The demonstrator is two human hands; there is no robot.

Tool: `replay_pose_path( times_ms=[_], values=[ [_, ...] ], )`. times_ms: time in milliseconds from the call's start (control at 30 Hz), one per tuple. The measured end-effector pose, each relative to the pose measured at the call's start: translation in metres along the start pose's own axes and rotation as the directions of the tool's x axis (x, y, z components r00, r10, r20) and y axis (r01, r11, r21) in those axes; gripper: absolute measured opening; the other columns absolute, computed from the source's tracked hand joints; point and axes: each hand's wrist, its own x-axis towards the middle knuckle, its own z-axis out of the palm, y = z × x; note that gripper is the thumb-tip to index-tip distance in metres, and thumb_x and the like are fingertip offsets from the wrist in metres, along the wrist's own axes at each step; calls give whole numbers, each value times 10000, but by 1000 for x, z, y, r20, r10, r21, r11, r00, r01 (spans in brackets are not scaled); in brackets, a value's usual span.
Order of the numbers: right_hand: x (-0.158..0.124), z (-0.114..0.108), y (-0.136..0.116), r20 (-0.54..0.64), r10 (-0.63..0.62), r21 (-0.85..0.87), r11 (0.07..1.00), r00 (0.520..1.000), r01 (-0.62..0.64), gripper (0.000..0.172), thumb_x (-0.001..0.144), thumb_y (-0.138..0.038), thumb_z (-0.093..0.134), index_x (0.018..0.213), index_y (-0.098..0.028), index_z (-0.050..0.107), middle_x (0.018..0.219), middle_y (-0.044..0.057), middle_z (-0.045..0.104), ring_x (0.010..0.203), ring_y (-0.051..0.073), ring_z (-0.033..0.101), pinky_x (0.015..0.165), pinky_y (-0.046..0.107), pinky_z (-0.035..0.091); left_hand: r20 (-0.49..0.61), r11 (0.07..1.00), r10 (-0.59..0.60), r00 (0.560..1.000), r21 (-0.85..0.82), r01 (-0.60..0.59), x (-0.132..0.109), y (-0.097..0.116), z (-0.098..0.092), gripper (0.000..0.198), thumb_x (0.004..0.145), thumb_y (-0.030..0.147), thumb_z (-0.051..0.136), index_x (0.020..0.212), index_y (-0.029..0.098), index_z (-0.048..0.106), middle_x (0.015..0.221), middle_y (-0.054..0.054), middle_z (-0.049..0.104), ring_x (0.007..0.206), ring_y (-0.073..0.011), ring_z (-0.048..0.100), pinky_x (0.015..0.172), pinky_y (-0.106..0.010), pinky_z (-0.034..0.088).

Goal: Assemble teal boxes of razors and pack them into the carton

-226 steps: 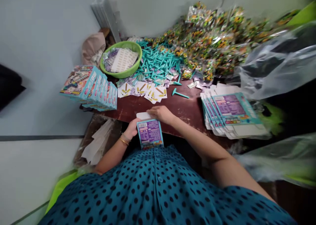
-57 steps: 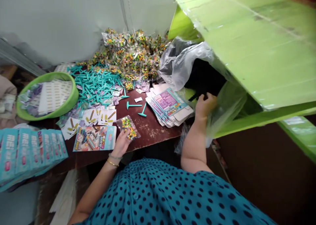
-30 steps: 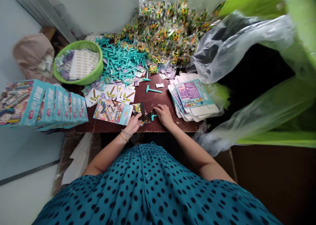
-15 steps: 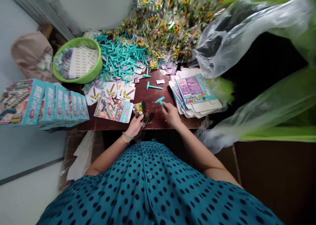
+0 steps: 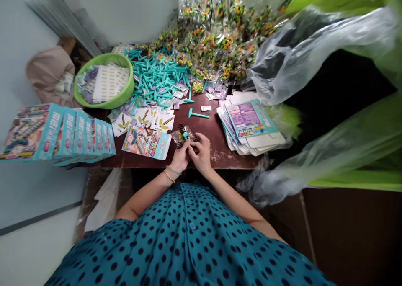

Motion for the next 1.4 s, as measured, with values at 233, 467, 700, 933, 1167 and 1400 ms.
replay_pose_path(
  times_ms=[233, 467, 700, 933, 1167, 1400],
  values=[
    [5, -9, 12, 41, 134, 172, 975, 990, -139, 285, 1015, -368, 425, 1134, -203, 625, 1482, 195, 514, 1396, 291, 500, 1147, 490, 423, 1, 993, 85, 996, 79, -85, 4, -7, 4, 240, 829, 194, 816, 1057, 174, 746, 1149, -57, 777, 1163, -230, 699, 1007, -335, 556],
    [21, -37, 12, 265, 260, 187, 931, 929, -314, 524, 1035, -619, 331, 828, -219, 597, 866, 91, 673, 798, 208, 643, 797, 340, 545, 79, 968, 174, 982, 172, -185, 10, -13, -7, 319, 790, 325, 861, 1038, 180, 721, 1048, -32, 766, 1082, -199, 694, 1014, -330, 515],
    [15, -20, 0, 755, 411, -15, 790, 511, -613, 739, 948, -829, 354, 620, -205, 577, 505, 58, 587, 409, 162, 543, 423, 271, 414, 56, 967, 140, 989, 206, -149, 16, -19, -18, 166, 772, 225, 814, 877, 181, 693, 871, 2, 718, 1025, -183, 665, 1016, -317, 470],
    [-6, -43, 15, 115, 315, -27, 949, 942, -314, 699, 836, -733, 675, 1248, -169, 649, 1246, 222, 681, 1183, 354, 649, 968, 493, 555, 68, 989, 57, 996, 136, -66, 18, -12, -16, 224, 888, 375, 715, 1051, 222, 698, 1097, -51, 747, 1085, -221, 683, 964, -372, 540],
    [-10, -1, 9, 266, 484, 679, 519, 833, -519, 643, 799, -536, 764, 1325, -232, 555, 1338, 98, 676, 1211, 241, 658, 1063, 402, 544, 60, 946, 258, 964, 189, -265, 13, -21, -1, 254, 892, 399, 742, 1062, 212, 712, 1187, -51, 733, 1317, -231, 586, 1160, -360, 424],
    [9, -29, 52, 399, 572, 637, 389, 717, -665, 616, 656, -453, 877, 1182, -249, 629, 1180, 40, 724, 1031, 219, 701, 795, 316, 606, 470, 413, 293, 833, 723, -554, -25, 22, -72, 714, 716, 249, 883, 1387, 266, 639, 1573, -104, 525, 1588, -352, 266, 1324, -532, 107]
  ],
)
